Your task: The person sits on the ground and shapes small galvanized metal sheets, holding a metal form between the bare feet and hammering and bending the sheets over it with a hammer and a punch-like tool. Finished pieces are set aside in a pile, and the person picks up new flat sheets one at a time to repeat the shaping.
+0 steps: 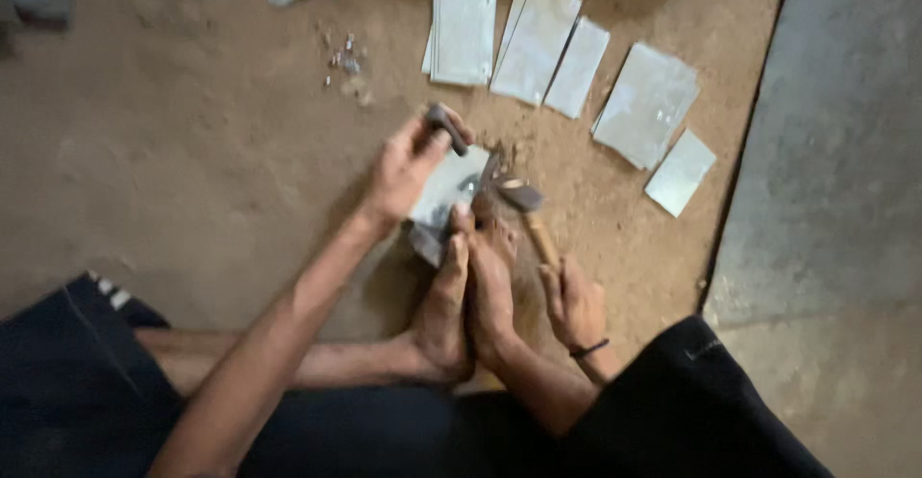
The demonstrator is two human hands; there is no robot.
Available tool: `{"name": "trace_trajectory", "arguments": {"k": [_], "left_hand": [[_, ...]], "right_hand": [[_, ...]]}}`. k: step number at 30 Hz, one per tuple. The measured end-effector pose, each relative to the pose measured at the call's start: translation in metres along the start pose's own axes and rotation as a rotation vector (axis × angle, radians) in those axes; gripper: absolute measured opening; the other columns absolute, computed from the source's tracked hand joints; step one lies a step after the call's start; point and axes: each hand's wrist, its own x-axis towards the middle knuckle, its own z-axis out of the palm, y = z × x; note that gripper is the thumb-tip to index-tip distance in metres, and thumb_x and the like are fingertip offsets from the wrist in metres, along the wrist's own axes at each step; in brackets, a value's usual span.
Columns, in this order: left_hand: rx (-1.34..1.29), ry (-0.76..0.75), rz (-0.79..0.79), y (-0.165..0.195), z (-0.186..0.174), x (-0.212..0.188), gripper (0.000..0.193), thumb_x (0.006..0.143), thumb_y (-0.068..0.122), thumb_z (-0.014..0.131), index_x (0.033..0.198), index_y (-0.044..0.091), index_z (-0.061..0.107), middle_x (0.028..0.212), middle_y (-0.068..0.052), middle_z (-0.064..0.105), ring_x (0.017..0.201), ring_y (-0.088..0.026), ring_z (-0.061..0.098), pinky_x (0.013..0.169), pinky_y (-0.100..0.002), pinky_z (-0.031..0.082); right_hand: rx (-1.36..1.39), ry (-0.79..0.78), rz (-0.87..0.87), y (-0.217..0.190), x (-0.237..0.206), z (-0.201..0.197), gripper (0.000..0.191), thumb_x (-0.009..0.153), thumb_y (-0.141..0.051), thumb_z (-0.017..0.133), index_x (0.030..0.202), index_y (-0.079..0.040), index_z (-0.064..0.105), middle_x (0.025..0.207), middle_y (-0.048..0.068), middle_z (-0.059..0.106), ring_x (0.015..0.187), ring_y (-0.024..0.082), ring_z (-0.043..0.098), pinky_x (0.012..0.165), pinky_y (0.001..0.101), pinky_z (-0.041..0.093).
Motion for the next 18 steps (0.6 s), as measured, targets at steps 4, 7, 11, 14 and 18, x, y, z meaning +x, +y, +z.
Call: {"name": "trace_trajectory", "arguments": {"k": [4,7,11,14,18], "left_hand": [[0.306,0.288,-0.077,-0.006,-0.005,-0.029,0.020,0.113,0.022,0.054,0.116,0.003,0.053,0.090,-0.003,0.064,0.080,-0.018,0.063,0.076,-0.036,0.056],[0.940,0.353,0.003,-0.001,-0.006,-0.055,0.034,0.096,0.026,0.073,0.108,0.002,0.053,0.086,-0.010,0.068,0.075,-0.028,0.069,0.067,-0.043,0.054],[0.872,0.357,-0.104,0.004,-0.018,-0.079,0.030,0.088,0.026,0.074,0.106,0.007,0.060,0.084,-0.012,0.070,0.073,-0.029,0.074,0.065,-0.044,0.057],[0.813,0.402,-0.138,0.002,-0.012,-0.081,0.031,0.085,0.027,0.077,0.101,0.005,0.061,0.080,-0.015,0.069,0.075,-0.035,0.073,0.068,-0.047,0.057],[0.873,0.416,-0.187,0.008,-0.024,-0.072,0.036,0.082,0.029,0.081,0.097,0.004,0.060,0.084,-0.019,0.071,0.083,-0.043,0.070,0.072,-0.052,0.055]], "right_hand": [[-0.185,0.201,-0.032,-0.005,0.005,-0.024,0.030,0.098,-0.020,0.064,0.121,-0.001,0.061,0.091,0.022,0.061,0.080,0.042,0.061,0.068,0.0492,0.048],[-0.097,0.342,-0.207,-0.030,0.030,-0.037,0.035,0.099,-0.011,0.067,0.131,-0.001,0.058,0.114,0.020,0.058,0.095,0.036,0.062,0.080,0.0442,0.052],[0.075,0.278,-0.426,-0.103,0.095,-0.017,0.031,0.098,-0.001,0.070,0.128,-0.004,0.065,0.119,0.015,0.062,0.095,0.027,0.066,0.078,0.0363,0.056],[0.291,0.201,-0.556,-0.159,0.140,0.003,0.027,0.096,-0.001,0.069,0.123,-0.006,0.071,0.116,0.012,0.067,0.101,0.025,0.070,0.082,0.0340,0.058],[0.236,0.222,-0.652,-0.234,0.189,0.033,0.018,0.092,-0.012,0.079,0.110,-0.012,0.078,0.099,0.008,0.073,0.083,0.026,0.071,0.074,0.0349,0.056]]}}
